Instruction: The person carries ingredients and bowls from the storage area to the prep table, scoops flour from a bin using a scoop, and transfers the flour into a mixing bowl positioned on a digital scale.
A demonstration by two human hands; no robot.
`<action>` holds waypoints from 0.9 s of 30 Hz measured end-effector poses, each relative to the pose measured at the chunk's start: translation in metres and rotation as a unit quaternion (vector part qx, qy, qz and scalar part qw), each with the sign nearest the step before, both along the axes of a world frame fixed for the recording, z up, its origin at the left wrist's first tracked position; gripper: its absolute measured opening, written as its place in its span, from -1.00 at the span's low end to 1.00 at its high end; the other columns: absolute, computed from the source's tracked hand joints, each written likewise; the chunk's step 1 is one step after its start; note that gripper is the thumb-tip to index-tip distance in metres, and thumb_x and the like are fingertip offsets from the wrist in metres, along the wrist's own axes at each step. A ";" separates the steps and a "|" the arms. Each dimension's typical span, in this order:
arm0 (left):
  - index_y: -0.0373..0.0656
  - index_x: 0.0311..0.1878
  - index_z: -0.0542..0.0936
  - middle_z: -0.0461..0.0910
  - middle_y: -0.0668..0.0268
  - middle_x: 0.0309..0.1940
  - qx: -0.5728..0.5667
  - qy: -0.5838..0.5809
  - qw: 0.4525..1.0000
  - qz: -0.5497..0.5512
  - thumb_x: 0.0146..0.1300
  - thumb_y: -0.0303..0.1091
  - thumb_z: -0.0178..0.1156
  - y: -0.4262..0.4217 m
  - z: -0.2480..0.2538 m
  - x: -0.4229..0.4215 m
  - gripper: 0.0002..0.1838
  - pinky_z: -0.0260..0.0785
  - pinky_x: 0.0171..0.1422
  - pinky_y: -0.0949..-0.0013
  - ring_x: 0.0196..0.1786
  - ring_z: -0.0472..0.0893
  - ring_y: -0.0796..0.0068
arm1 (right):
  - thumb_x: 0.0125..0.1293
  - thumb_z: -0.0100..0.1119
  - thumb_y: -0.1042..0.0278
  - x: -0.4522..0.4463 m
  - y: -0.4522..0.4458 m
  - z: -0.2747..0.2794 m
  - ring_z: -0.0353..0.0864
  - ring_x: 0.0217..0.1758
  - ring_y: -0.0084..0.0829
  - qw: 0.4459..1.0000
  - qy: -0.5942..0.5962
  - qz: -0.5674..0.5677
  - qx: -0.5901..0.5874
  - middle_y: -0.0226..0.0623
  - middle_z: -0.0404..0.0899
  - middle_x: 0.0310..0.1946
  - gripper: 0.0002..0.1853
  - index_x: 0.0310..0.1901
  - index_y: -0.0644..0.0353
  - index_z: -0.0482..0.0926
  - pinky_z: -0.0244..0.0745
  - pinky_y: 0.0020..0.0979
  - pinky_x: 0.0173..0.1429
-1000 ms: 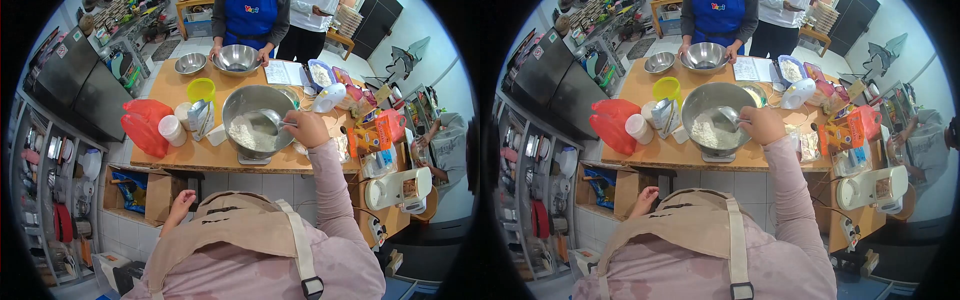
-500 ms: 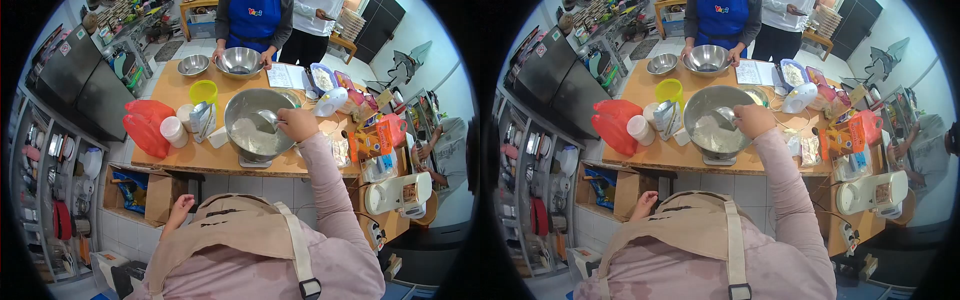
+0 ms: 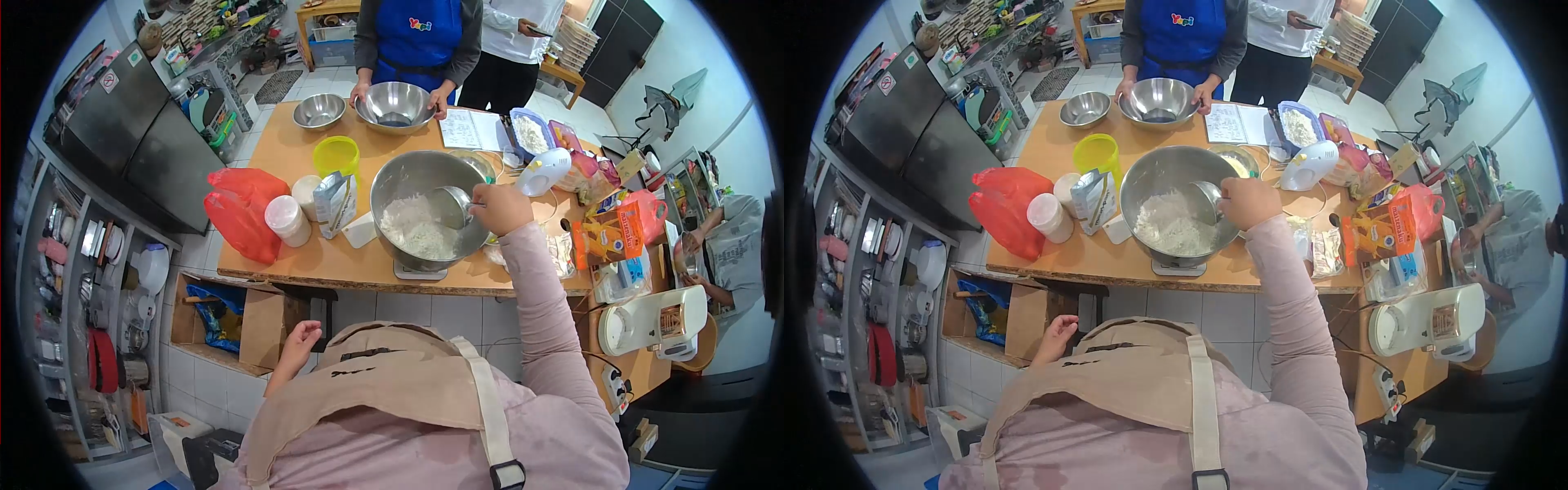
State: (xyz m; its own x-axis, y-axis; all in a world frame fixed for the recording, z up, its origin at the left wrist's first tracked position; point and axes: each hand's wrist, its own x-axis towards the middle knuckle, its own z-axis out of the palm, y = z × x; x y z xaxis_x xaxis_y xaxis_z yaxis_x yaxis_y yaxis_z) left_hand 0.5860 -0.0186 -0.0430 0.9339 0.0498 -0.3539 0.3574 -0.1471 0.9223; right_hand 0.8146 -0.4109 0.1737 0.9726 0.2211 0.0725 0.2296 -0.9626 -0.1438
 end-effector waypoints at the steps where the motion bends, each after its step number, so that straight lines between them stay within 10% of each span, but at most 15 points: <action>1: -0.22 0.02 0.47 0.52 0.34 -0.17 0.002 -0.001 1.000 0.000 0.27 -0.26 0.14 -0.001 0.002 0.000 -0.68 0.30 0.05 0.46 -0.10 0.46 0.57 | 0.00 0.25 0.17 0.000 0.000 -0.003 0.63 -0.30 -0.19 1.000 0.009 -0.014 -0.016 -0.27 0.63 -0.42 -0.82 -0.36 0.02 0.60 0.50 -0.21 -0.20; 22: -0.22 0.02 0.46 0.52 0.35 -0.17 -0.001 0.001 1.000 0.016 0.27 -0.27 0.14 0.000 0.009 0.003 -0.68 0.30 0.05 0.45 -0.11 0.46 0.57 | -0.03 0.35 0.16 0.011 0.027 -0.013 0.59 -0.25 -0.13 0.966 0.168 0.072 0.182 -0.13 0.61 -0.42 -0.75 -0.41 0.15 0.62 0.43 -0.24 -0.13; 27: -0.22 0.02 0.47 0.52 0.35 -0.16 -0.008 0.000 1.000 0.018 0.27 -0.27 0.14 0.004 -0.002 0.003 -0.68 0.30 0.06 0.45 -0.11 0.46 0.56 | 0.02 0.34 0.25 0.022 0.018 -0.023 0.54 -0.48 -0.40 0.933 0.227 0.071 0.272 -0.24 0.58 -0.52 -0.79 -0.42 0.21 0.59 0.40 -0.42 -0.34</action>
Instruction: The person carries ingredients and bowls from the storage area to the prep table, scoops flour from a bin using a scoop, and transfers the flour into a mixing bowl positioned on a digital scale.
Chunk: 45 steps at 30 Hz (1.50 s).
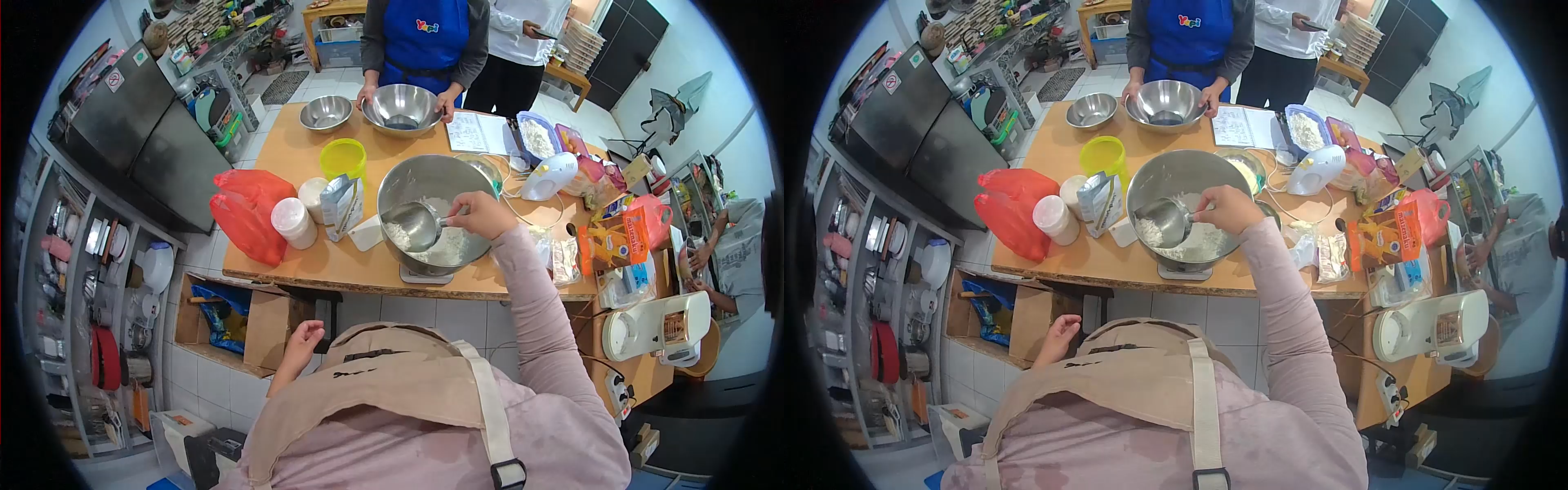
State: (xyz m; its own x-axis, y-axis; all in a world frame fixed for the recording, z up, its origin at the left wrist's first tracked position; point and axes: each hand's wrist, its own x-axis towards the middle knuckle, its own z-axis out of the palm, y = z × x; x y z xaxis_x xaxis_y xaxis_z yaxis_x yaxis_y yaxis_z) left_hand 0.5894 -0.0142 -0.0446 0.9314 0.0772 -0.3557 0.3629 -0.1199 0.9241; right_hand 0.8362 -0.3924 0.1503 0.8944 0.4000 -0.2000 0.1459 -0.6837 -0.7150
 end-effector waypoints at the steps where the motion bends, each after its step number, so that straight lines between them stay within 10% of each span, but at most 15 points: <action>1: -0.22 0.02 0.47 0.52 0.34 -0.16 0.003 0.000 1.000 -0.002 0.27 -0.27 0.14 0.000 0.001 0.000 -0.68 0.30 0.06 0.45 -0.10 0.46 0.56 | 0.03 0.34 0.27 0.002 -0.005 0.001 0.51 -0.53 -0.47 0.999 0.026 -0.005 0.024 -0.28 0.57 -0.54 -0.80 -0.42 0.22 0.59 0.38 -0.47 -0.40; 26: -0.21 0.01 0.47 0.51 0.38 -0.17 0.001 -0.028 0.999 -0.036 0.27 -0.27 0.15 0.003 -0.007 0.020 -0.69 0.29 0.04 0.49 -0.12 0.44 0.60 | 0.26 0.15 0.37 -0.042 -0.092 -0.014 0.30 -0.60 -0.80 0.881 0.127 -0.172 0.421 -0.57 0.43 -0.53 -0.91 -0.24 0.11 0.48 -0.04 -0.77 -0.67; 32: -0.21 0.01 0.47 0.52 0.38 -0.16 -0.009 -0.031 0.999 -0.035 0.27 -0.28 0.14 -0.001 -0.001 0.021 -0.70 0.29 0.05 0.49 -0.12 0.44 0.59 | 0.20 0.23 0.32 -0.037 -0.092 -0.009 0.33 -0.64 -0.78 0.895 0.120 -0.178 0.392 -0.57 0.43 -0.62 -0.88 -0.29 0.13 0.53 0.06 -0.73 -0.64; 45: -0.21 0.00 0.47 0.52 0.37 -0.16 -0.004 -0.009 1.000 -0.007 0.27 -0.28 0.13 0.000 -0.004 0.004 -0.71 0.30 0.04 0.47 -0.11 0.46 0.59 | 0.01 0.33 0.28 0.042 -0.029 -0.024 0.51 -0.59 -0.52 0.987 -0.060 -0.008 -0.151 -0.34 0.56 -0.60 -0.81 -0.45 0.21 0.58 0.41 -0.47 -0.48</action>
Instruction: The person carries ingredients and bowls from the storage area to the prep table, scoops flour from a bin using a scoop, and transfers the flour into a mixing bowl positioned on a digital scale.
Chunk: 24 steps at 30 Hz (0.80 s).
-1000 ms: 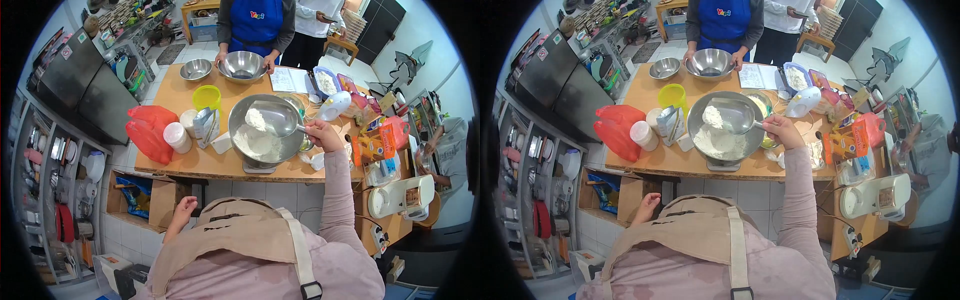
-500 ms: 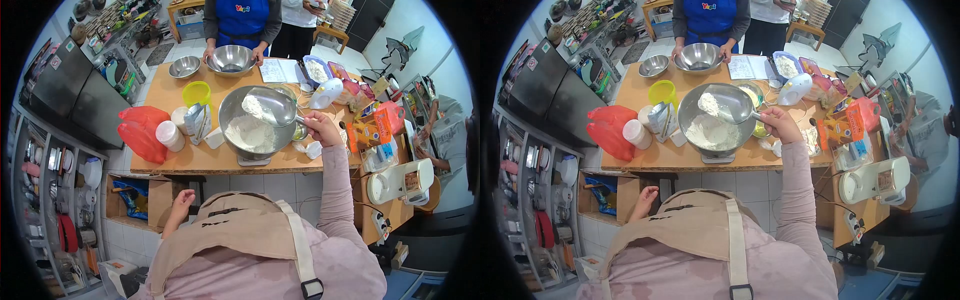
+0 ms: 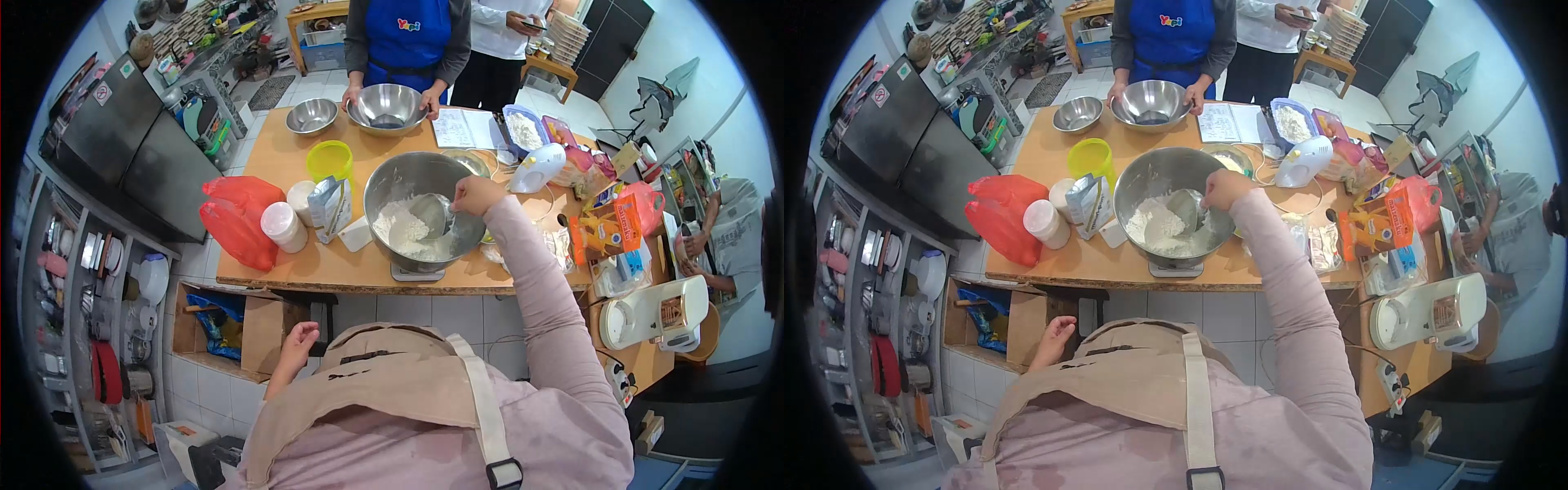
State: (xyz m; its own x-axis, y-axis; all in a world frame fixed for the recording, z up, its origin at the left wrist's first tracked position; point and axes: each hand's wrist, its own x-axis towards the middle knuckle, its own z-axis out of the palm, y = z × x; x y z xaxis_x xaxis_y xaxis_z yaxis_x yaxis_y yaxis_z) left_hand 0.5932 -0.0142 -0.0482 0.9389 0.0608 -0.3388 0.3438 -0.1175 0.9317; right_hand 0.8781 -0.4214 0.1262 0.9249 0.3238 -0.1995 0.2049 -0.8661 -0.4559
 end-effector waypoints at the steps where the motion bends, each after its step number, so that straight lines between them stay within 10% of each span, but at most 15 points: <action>1: -0.21 0.01 0.48 0.52 0.37 -0.16 0.000 0.003 1.000 0.003 0.27 -0.28 0.13 0.000 0.001 -0.002 -0.71 0.30 0.04 0.47 -0.11 0.46 0.59 | -0.02 0.35 0.24 0.002 0.006 0.002 0.54 -0.57 -0.48 1.000 0.011 0.018 -0.013 -0.33 0.57 -0.60 -0.79 -0.44 0.18 0.59 0.42 -0.45 -0.46; 13: -0.21 0.02 0.46 0.52 0.36 -0.17 0.015 0.017 0.999 0.026 0.29 -0.30 0.11 -0.003 0.012 -0.008 -0.71 0.30 0.05 0.48 -0.10 0.46 0.59 | 0.00 0.35 0.21 0.018 0.019 -0.002 0.51 -0.56 -0.54 0.978 0.153 0.086 0.114 -0.37 0.55 -0.64 -0.77 -0.47 0.20 0.58 0.39 -0.44 -0.42; 24: -0.20 0.02 0.47 0.52 0.37 -0.19 0.014 0.012 1.000 0.004 0.26 -0.28 0.13 -0.004 0.009 0.003 -0.69 0.29 0.03 0.49 -0.12 0.46 0.59 | 0.14 0.18 -0.01 0.005 0.047 0.004 0.64 -0.29 -0.32 0.967 0.005 0.151 -0.208 -0.31 0.66 -0.42 -0.64 -0.28 0.16 0.65 0.47 -0.33 -0.16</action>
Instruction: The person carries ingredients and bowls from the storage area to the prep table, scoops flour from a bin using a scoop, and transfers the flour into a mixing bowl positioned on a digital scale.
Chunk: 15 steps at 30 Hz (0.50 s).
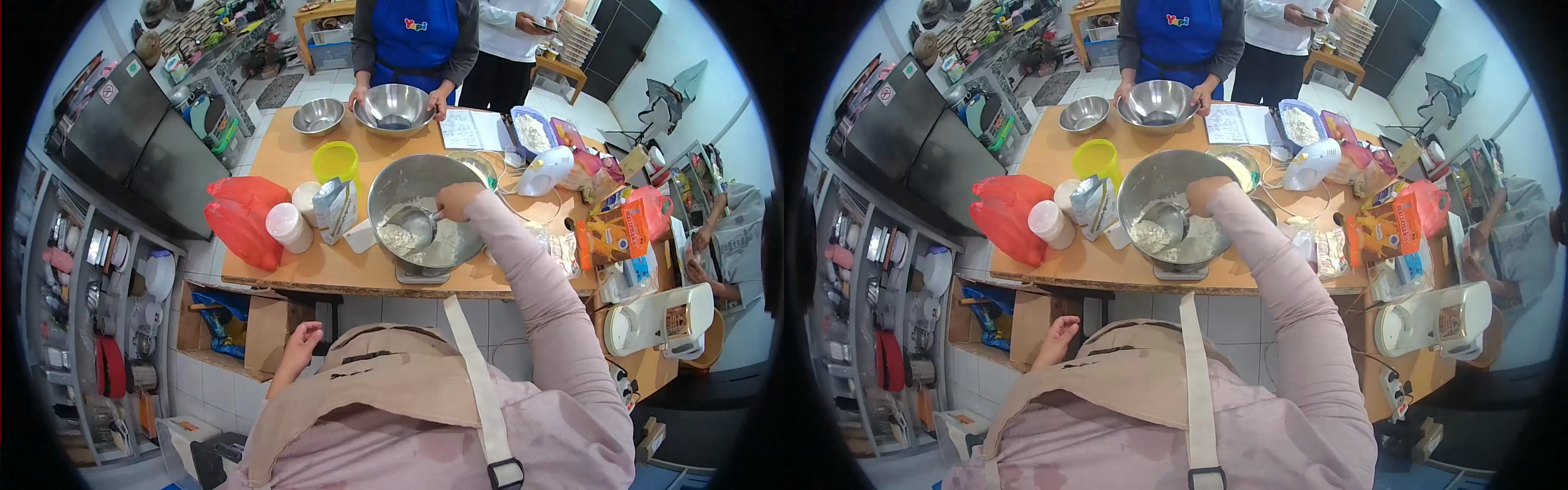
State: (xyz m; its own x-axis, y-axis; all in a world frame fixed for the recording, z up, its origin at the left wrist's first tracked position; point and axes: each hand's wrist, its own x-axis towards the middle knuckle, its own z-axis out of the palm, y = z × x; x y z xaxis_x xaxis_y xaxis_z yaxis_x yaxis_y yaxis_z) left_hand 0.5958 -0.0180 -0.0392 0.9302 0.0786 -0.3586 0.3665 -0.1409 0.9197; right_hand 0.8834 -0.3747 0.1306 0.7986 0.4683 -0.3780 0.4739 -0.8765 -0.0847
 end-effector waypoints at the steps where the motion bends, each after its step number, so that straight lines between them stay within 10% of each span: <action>1: -0.20 0.02 0.47 0.52 0.37 -0.19 0.000 -0.001 1.000 0.000 0.26 -0.28 0.14 -0.001 0.001 0.001 -0.69 0.29 0.03 0.49 -0.12 0.46 0.58 | 0.14 0.18 -0.04 -0.004 0.005 -0.001 0.64 -0.26 -0.28 0.997 -0.068 0.017 -0.030 -0.30 0.66 -0.40 -0.62 -0.29 0.15 0.65 0.47 -0.31 -0.14; 15: -0.20 0.02 0.46 0.50 0.39 -0.16 -0.012 -0.004 1.000 0.008 0.27 -0.26 0.14 0.006 -0.006 -0.004 -0.68 0.27 0.06 0.50 -0.11 0.43 0.61 | 0.05 0.22 -0.20 -0.011 -0.026 0.027 0.58 -0.42 -0.25 0.984 -0.056 -0.036 0.163 -0.23 0.60 -0.52 -0.53 -0.43 0.14 0.67 0.42 -0.27 -0.27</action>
State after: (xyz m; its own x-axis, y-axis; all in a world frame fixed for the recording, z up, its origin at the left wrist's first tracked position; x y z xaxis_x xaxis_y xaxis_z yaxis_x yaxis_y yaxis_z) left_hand 0.5922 -0.0120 -0.0455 0.9316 0.0855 -0.3534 0.3614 -0.1126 0.9256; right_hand 0.8726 -0.4003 0.1577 0.8623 0.4906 -0.1255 0.4336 -0.8433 -0.3177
